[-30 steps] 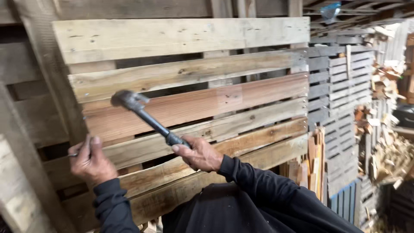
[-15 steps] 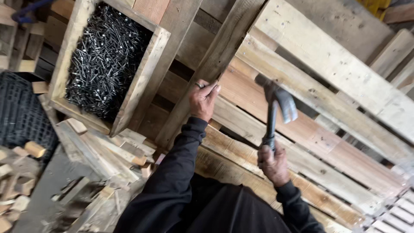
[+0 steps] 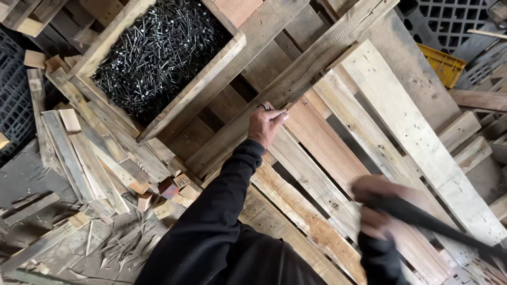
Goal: The person hammers nails into a wooden pallet using a hammer. They repeatedly pick up nails from a nearby wooden box and drive them into the pallet slats. The camera moves around the workspace during the task.
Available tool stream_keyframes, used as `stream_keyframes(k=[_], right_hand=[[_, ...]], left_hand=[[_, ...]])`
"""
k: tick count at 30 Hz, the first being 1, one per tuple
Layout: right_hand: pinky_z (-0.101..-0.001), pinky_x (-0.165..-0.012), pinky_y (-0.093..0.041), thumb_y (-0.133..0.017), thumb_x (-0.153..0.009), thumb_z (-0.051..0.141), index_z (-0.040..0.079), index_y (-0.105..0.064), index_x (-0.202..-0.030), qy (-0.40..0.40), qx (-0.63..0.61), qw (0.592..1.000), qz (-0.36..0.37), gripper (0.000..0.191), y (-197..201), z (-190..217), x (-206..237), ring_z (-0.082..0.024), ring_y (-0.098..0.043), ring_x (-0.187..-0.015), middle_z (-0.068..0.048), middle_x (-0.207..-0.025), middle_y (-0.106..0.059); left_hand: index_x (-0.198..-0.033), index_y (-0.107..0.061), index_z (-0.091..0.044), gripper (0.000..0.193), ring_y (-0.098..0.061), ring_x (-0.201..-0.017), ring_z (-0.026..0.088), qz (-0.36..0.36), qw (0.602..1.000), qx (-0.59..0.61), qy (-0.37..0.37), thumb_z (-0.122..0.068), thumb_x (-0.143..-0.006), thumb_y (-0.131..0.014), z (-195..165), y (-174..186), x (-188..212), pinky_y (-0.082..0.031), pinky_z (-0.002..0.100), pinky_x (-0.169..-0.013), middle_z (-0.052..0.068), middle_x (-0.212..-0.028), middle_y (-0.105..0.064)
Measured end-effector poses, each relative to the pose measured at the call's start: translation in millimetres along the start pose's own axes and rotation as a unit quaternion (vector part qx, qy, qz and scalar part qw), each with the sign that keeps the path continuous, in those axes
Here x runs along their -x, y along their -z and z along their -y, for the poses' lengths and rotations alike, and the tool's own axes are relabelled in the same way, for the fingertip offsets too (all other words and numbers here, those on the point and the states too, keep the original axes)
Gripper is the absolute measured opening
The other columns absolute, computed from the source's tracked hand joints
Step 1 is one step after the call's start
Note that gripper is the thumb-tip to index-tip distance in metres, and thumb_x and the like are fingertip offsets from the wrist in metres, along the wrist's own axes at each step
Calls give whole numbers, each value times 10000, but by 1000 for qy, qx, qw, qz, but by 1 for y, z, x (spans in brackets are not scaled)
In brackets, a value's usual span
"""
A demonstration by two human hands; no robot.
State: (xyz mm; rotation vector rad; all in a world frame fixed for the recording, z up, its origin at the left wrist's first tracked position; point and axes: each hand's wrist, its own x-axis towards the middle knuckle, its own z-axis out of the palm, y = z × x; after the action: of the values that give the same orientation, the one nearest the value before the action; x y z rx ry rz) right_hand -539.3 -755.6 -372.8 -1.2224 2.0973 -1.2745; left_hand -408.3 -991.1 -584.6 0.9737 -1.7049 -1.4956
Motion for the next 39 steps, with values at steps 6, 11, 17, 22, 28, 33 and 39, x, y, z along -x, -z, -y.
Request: stream_keyframes(k=[6,11,17,22,28,33,39], right_hand=[[-295,-399,-350,-618,-998,352,53,-581,-1032,-326,-214,920,-28,303,-20,-25,2,-141,-498,-495,-51,-732,-593],[-292,-594,-489,-474,-1025,677,43,-553,-1200,208,-187,946,-166,662,39,20,-29,-157,-559,-603,-68,-768,-612],[-340,-474,-434,-523,-1029,565,5,-599,-987,-346,54,931,106,567,-45,-32,2,-164,-500,-522,-75,-676,-567],[-337,-453,-380,-496,-1061,530,0,-607,-941,-39,-98,987,-120,555,33,-23,-9,-173,-469,-504,-92,-664,-557],[-328,-462,-374,-452,-1088,516,-8,-592,-947,176,-176,960,-132,560,15,41,-57,-184,-457,-508,-105,-669,-542],[-320,-469,-368,-415,-1111,504,-15,-580,-953,-354,19,931,87,567,-41,-4,-1,-194,-447,-512,-116,-674,-529],[-289,-609,-528,-476,-1087,656,54,-530,-1106,14,-191,977,-90,605,23,-12,-3,-157,-593,-677,-43,-829,-583]], left_hand=[[-1056,-801,-27,242,-726,-796,266,16,997,-81,1,-227,-919,-811,9,-1,-6,-556,374,-726,152,-904,-733],[-1232,-591,37,356,-659,-935,276,-88,991,98,11,-129,-935,-696,17,-8,4,-549,395,-809,156,-1068,-675],[-1113,-606,22,160,-615,-892,249,-185,979,-9,90,-49,-972,-578,37,-23,1,-529,400,-810,137,-1003,-648],[-1128,-646,23,167,-624,-954,234,-225,971,18,74,-16,-1003,-542,41,-26,-6,-528,400,-877,130,-1046,-670],[-1368,-620,-23,350,-555,-746,240,-236,961,-25,143,-43,-1031,-531,41,-33,-3,-548,399,-751,125,-829,-591],[-1053,-698,-15,118,-612,-762,200,-285,952,35,103,-100,-1075,-618,35,-26,10,-508,385,-715,114,-865,-663],[-968,-666,-82,111,-571,-630,137,-213,885,338,237,-161,-1023,-611,19,3,-18,-427,285,-508,89,-868,-745]])
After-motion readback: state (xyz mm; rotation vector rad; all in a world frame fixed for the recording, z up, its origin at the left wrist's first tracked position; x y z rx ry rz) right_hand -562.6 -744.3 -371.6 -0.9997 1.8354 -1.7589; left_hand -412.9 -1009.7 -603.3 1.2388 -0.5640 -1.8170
